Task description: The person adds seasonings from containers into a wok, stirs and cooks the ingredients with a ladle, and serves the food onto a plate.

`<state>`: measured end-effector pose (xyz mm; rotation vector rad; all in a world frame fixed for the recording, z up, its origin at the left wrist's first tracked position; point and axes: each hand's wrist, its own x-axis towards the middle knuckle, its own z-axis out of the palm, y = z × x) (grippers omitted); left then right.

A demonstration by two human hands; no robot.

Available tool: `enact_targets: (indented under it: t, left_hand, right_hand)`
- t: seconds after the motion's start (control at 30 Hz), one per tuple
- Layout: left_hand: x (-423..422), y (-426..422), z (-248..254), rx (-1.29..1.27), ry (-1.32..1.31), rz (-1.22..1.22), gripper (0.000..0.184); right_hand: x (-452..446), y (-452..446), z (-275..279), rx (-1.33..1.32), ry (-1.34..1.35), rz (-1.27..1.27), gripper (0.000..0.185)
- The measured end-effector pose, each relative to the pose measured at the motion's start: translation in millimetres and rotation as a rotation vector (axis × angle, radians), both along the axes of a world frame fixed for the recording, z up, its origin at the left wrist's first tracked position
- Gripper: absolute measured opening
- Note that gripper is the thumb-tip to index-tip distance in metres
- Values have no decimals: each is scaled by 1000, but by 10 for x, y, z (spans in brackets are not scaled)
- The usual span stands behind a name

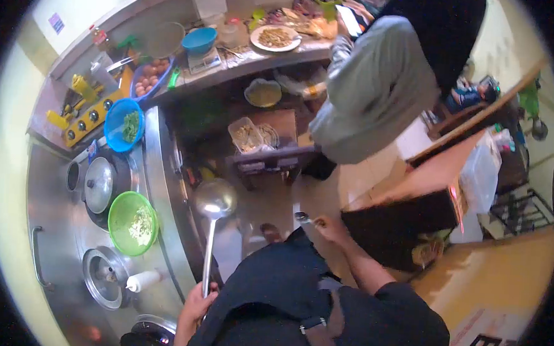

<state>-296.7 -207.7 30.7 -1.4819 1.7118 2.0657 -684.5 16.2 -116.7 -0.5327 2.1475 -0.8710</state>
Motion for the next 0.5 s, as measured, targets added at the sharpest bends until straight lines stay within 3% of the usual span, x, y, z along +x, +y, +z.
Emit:
enact_targets:
  t: [0.07,0.13,0.2,0.23,0.3,0.37,0.4,0.5]
  left_hand:
    - [25,-47,-116,-8,-60,-141,32]
    - [-29,-73,-528,38,48,-336,34]
    - [-213,16,-599,49,49,-473,35]
    - [-363,62,-616,40,52,-561,35]
    - [-516,196,-721,-30,-54,-776,37]
    - [-698,436,-1001,-83,123,-936,36]
    - [-772,531,-1145,24,114,-998,34]
    - [-1245,1281,-621,75,100,-1142,31]
  right_hand:
    - [325,586,-199,-57,83,-109,22]
    - [584,1029,-197,-103,192,-233,22]
    - [970,1491,228,106,-94,-348,20]
    - [1077,1764,202,104,-99,-421,20]
    - [1407,2302,70,6,179,-469,20]
    - [1597,2746,67,2,204,-624,20]
    - [1698,2971,66,4,240,-695,20]
    - [2015,3592,250,-18,148,-913,21]
